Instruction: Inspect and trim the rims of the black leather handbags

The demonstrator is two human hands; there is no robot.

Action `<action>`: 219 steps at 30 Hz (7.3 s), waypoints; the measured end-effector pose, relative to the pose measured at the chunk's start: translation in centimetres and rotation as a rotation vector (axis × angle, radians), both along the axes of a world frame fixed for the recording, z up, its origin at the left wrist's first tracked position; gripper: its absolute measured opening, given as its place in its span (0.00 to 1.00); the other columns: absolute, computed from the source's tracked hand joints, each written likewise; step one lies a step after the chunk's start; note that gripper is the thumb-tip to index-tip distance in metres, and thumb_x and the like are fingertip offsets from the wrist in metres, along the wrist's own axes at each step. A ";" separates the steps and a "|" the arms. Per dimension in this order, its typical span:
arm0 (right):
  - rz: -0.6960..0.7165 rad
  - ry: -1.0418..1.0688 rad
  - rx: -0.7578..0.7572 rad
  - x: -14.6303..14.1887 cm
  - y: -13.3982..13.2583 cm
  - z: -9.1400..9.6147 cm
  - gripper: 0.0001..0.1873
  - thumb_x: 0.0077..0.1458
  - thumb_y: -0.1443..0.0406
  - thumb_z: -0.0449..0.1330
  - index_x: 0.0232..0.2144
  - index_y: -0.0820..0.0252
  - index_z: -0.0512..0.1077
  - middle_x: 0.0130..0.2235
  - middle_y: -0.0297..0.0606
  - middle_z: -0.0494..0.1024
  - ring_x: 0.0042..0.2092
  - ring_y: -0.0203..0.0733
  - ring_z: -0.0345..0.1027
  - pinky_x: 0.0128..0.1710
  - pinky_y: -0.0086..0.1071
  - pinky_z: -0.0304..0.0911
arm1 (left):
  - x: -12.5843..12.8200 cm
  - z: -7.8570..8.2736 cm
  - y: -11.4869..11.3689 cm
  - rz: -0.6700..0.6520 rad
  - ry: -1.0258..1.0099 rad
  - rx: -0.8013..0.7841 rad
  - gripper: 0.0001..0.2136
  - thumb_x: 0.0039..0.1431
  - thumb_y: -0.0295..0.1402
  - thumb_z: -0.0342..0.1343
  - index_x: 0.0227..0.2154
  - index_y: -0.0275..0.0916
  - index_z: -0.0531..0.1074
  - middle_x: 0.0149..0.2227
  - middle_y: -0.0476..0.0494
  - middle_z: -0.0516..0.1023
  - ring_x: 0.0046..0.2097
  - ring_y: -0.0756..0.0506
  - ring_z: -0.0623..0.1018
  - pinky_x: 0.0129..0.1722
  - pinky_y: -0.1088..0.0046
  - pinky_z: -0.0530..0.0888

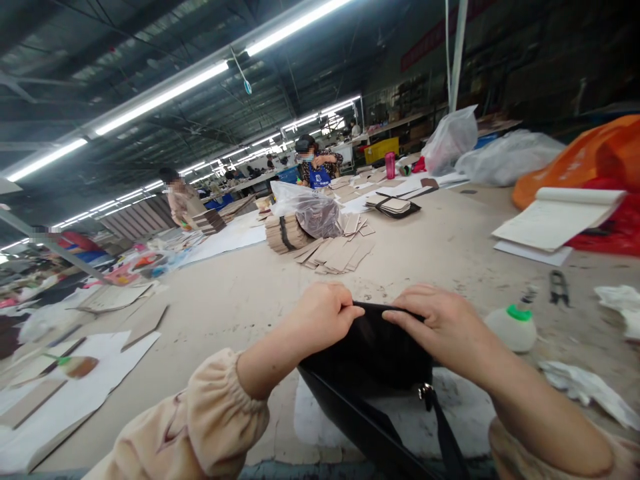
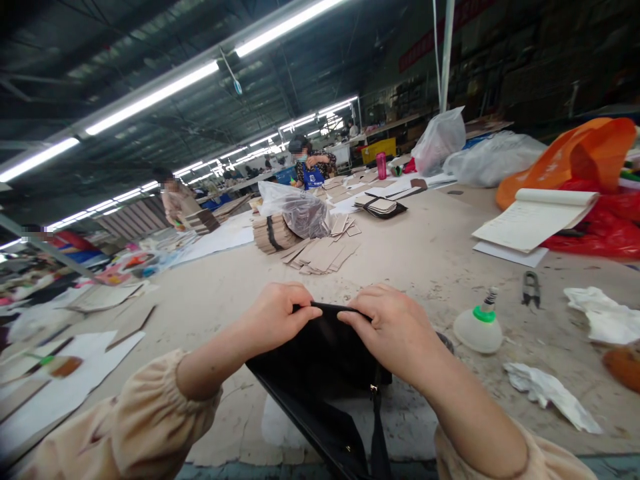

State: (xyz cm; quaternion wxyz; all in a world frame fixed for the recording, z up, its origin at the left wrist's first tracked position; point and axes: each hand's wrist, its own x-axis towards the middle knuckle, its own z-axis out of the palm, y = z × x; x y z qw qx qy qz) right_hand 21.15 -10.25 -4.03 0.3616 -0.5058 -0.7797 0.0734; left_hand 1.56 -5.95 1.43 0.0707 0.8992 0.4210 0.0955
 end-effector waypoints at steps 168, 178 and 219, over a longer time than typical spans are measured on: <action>-0.230 -0.285 0.093 -1.2 -3.4 1.9 0.11 0.54 0.63 0.53 0.22 0.57 0.69 0.26 0.33 0.72 0.28 0.37 0.63 0.28 0.32 0.47 | 1.4 0.1 -3.6 0.188 -0.047 0.053 0.10 0.52 0.38 0.52 0.21 0.39 0.73 0.24 0.49 0.76 0.28 0.50 0.72 0.29 0.75 0.64; -0.212 -0.279 0.077 -1.5 -3.7 2.0 0.11 0.54 0.64 0.52 0.22 0.58 0.68 0.25 0.34 0.72 0.29 0.37 0.64 0.29 0.32 0.48 | 1.5 -0.2 -3.4 0.223 -0.029 0.095 0.11 0.52 0.39 0.53 0.20 0.39 0.71 0.21 0.50 0.74 0.26 0.51 0.70 0.27 0.76 0.63; -0.272 -0.322 0.108 -2.5 -3.4 2.0 0.11 0.56 0.64 0.52 0.25 0.60 0.71 0.28 0.38 0.75 0.32 0.38 0.68 0.32 0.31 0.55 | -2.8 -2.8 -12.1 0.293 -0.693 -0.015 0.15 0.56 0.33 0.50 0.47 0.41 0.66 0.57 0.39 0.64 0.57 0.41 0.65 0.54 0.61 0.66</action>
